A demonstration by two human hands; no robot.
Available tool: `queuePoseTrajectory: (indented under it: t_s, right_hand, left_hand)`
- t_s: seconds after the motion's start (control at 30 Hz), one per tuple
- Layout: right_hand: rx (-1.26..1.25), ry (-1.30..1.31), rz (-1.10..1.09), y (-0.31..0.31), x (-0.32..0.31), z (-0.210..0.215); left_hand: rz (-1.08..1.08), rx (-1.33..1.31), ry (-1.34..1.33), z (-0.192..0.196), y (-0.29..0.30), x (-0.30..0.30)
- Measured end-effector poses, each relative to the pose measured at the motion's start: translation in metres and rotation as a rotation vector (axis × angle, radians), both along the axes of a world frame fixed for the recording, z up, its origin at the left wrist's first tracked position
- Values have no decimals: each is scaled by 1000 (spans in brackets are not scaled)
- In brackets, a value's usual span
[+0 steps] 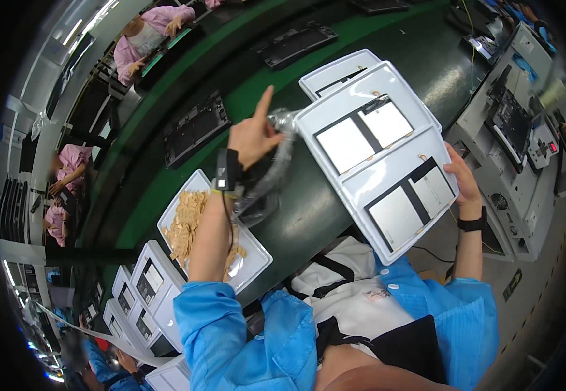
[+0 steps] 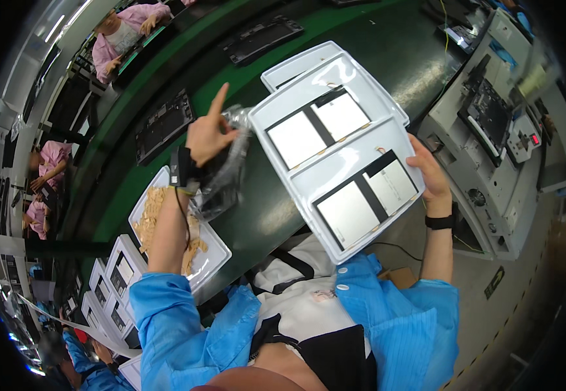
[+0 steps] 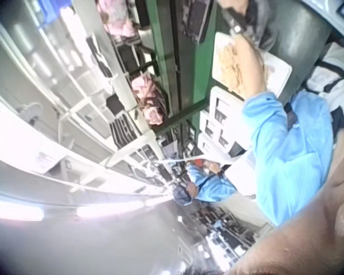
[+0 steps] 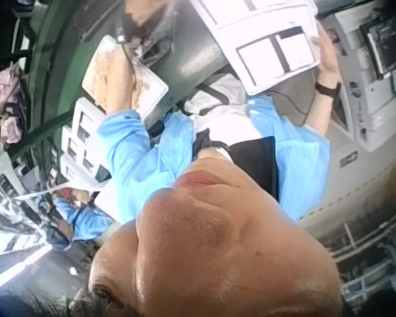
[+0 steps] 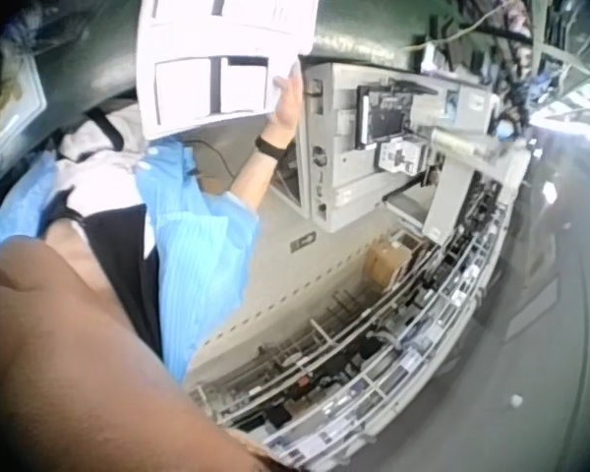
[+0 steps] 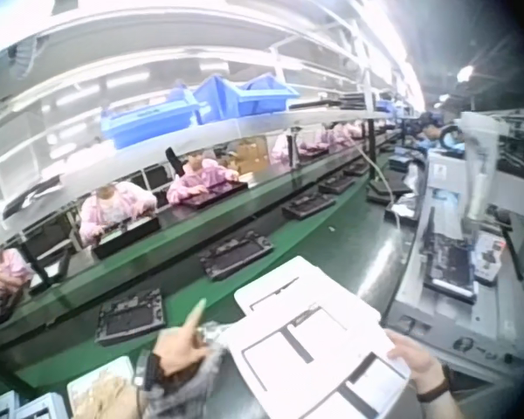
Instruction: The person applies adhesive strips to electronic components by hand.
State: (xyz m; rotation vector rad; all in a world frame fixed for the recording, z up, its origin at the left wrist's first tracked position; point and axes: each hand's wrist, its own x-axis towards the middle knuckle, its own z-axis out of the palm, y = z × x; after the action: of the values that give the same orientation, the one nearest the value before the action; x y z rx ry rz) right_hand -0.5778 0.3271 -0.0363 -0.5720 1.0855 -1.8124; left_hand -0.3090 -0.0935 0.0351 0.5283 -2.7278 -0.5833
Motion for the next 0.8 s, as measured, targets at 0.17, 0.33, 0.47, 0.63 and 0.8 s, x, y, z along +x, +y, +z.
queuePoseTrajectory:
  t_s: [0.17, 0.33, 0.47, 0.63, 0.8]
  right_hand:
    - [19, -2, -28, -4, 6, 0]
    - [93, 44, 30, 4, 8, 4]
    - [95, 76, 20, 7, -6, 14]
    - [91, 162, -127, -6, -54, 19]
    - [151, 247, -140, -57, -119, 10]
  left_hand:
    - [113, -185, 76, -27, -20, -12]
    - [518, -489, 174, 29, -81, 1]
    - [573, -302, 403, 85, -174, 86]
    - [436, -116, 527, 134, -163, 134]
    - [313, 67, 591, 154, -112, 156]
